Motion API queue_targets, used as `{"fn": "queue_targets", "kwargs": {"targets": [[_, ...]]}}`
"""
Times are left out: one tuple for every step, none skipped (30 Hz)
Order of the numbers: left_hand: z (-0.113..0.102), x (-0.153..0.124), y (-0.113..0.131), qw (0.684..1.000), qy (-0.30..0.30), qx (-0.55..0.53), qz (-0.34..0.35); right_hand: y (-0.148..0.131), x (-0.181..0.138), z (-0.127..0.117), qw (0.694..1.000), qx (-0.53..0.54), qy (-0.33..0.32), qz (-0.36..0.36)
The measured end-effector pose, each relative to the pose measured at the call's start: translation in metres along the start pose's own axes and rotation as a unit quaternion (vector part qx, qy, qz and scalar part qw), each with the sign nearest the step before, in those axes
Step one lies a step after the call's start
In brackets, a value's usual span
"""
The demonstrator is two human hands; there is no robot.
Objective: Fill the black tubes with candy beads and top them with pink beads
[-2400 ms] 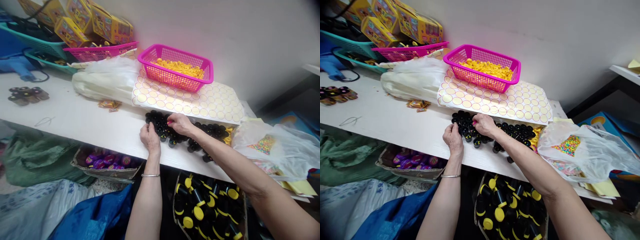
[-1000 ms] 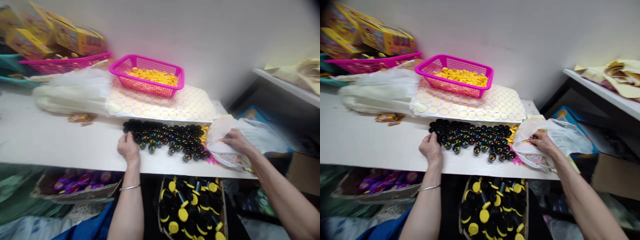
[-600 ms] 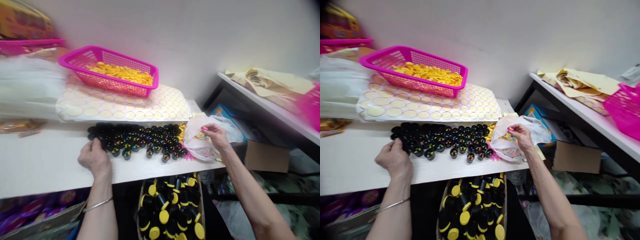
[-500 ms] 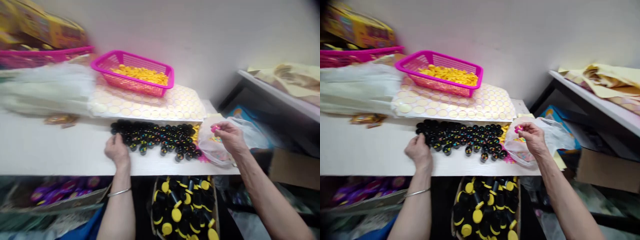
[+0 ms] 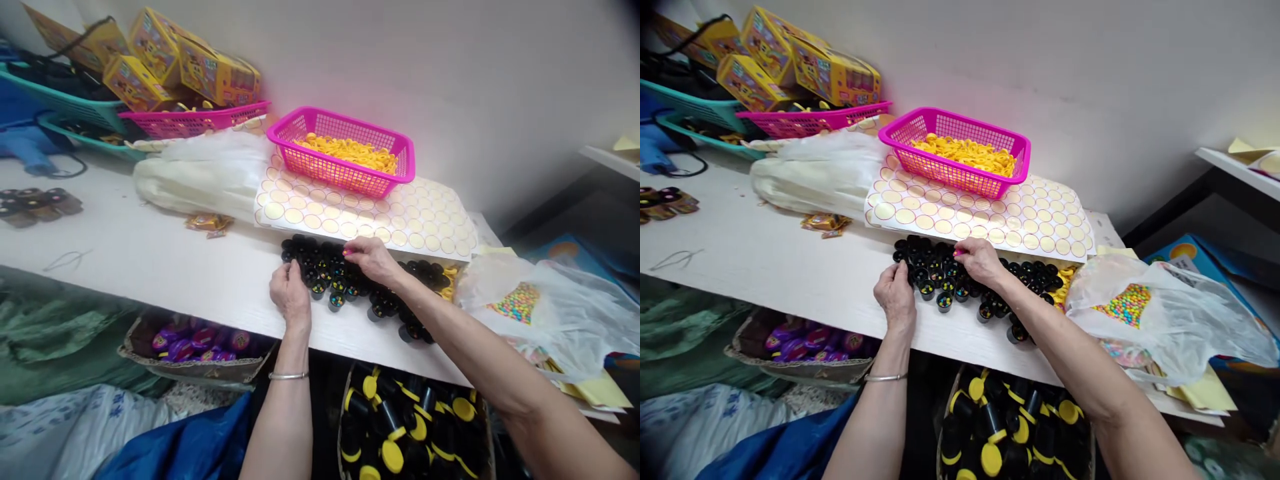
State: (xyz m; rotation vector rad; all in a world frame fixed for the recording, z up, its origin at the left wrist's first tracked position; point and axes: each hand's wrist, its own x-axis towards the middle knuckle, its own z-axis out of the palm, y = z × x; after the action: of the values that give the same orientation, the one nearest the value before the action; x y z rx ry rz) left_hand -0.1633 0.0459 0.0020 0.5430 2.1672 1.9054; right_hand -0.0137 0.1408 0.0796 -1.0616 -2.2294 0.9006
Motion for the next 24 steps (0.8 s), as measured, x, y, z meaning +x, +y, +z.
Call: {"fn": "queue_targets", "kwargs": {"targets": [[0.000, 0.000, -0.001, 1.000, 0.000, -0.001, -0.001, 0.000, 0.004, 0.003, 0.998, -0.056, -0.016, -0.013], [0.000, 0.001, -0.001, 1.000, 0.000, -0.002, -0.002, -0.001, 0.007, 0.005, 0.993, -0.108, -0.031, -0.022], [0.000, 0.001, -0.002, 1.000, 0.000, -0.003, -0.002, -0.004, 0.009, 0.007, 0.987, -0.154, -0.045, -0.027], [0.000, 0.001, -0.002, 1.000, 0.000, -0.004, -0.002, -0.007, 0.010, 0.008, 0.978, -0.196, -0.058, -0.028], [0.001, 0.001, -0.003, 1.000, 0.001, -0.004, -0.001, -0.011, 0.010, 0.009, 0.969, -0.235, -0.071, -0.028], [0.001, 0.001, -0.003, 1.000, 0.001, -0.004, -0.001, -0.015, 0.010, 0.010, 0.959, -0.272, -0.082, -0.027], [0.001, 0.002, -0.003, 1.000, 0.001, -0.004, -0.001, -0.019, 0.010, 0.011, 0.948, -0.303, -0.093, -0.025], [0.001, 0.002, -0.004, 1.000, 0.002, -0.003, -0.001, -0.022, 0.010, 0.011, 0.938, -0.329, -0.102, -0.024], [0.002, 0.002, -0.004, 1.000, 0.002, -0.003, -0.001, -0.024, 0.009, 0.012, 0.931, -0.348, -0.108, -0.024], [0.002, 0.002, -0.005, 1.000, 0.002, -0.003, -0.001, -0.025, 0.008, 0.011, 0.926, -0.360, -0.111, -0.022], [0.002, 0.002, -0.005, 1.000, 0.003, -0.004, -0.002, -0.025, 0.008, 0.011, 0.923, -0.367, -0.111, -0.019], [0.003, 0.002, -0.005, 1.000, 0.004, -0.004, -0.002, -0.025, 0.007, 0.010, 0.923, -0.368, -0.109, -0.015], [0.003, 0.002, -0.006, 1.000, 0.005, -0.005, -0.002, -0.024, 0.007, 0.009, 0.924, -0.367, -0.107, -0.012], [0.003, 0.002, -0.006, 1.000, 0.007, -0.006, -0.001, -0.023, 0.007, 0.008, 0.926, -0.363, -0.105, -0.011], [0.004, 0.002, -0.006, 1.000, 0.008, -0.006, -0.001, -0.022, 0.007, 0.008, 0.927, -0.360, -0.103, -0.012], [0.004, 0.002, -0.007, 1.000, 0.009, -0.006, -0.001, -0.021, 0.007, 0.007, 0.928, -0.358, -0.104, -0.015], [0.004, 0.002, -0.007, 1.000, 0.009, -0.006, -0.001, -0.021, 0.007, 0.008, 0.927, -0.360, -0.106, -0.020], [0.004, 0.003, -0.007, 1.000, 0.008, -0.004, 0.000, -0.021, 0.007, 0.008, 0.924, -0.364, -0.110, -0.026], [0.004, 0.003, -0.007, 1.000, 0.007, -0.002, 0.001, -0.022, 0.007, 0.009, 0.921, -0.371, -0.114, -0.033], [0.004, 0.003, -0.007, 1.000, 0.005, 0.000, 0.002, -0.023, 0.007, 0.009, 0.916, -0.380, -0.117, -0.040], [0.004, 0.003, -0.007, 1.000, 0.004, 0.003, 0.004, -0.024, 0.007, 0.010, 0.912, -0.391, -0.119, -0.048], [0.004, 0.003, -0.007, 1.000, 0.004, 0.005, 0.007, -0.025, 0.007, 0.010, 0.907, -0.401, -0.119, -0.056], [0.004, 0.003, -0.007, 1.000, 0.003, 0.007, 0.009, -0.026, 0.006, 0.011, 0.902, -0.410, -0.117, -0.064], [0.004, 0.003, -0.007, 1.000, 0.003, 0.009, 0.011, -0.026, 0.006, 0.010, 0.899, -0.417, -0.114, -0.068]]}}
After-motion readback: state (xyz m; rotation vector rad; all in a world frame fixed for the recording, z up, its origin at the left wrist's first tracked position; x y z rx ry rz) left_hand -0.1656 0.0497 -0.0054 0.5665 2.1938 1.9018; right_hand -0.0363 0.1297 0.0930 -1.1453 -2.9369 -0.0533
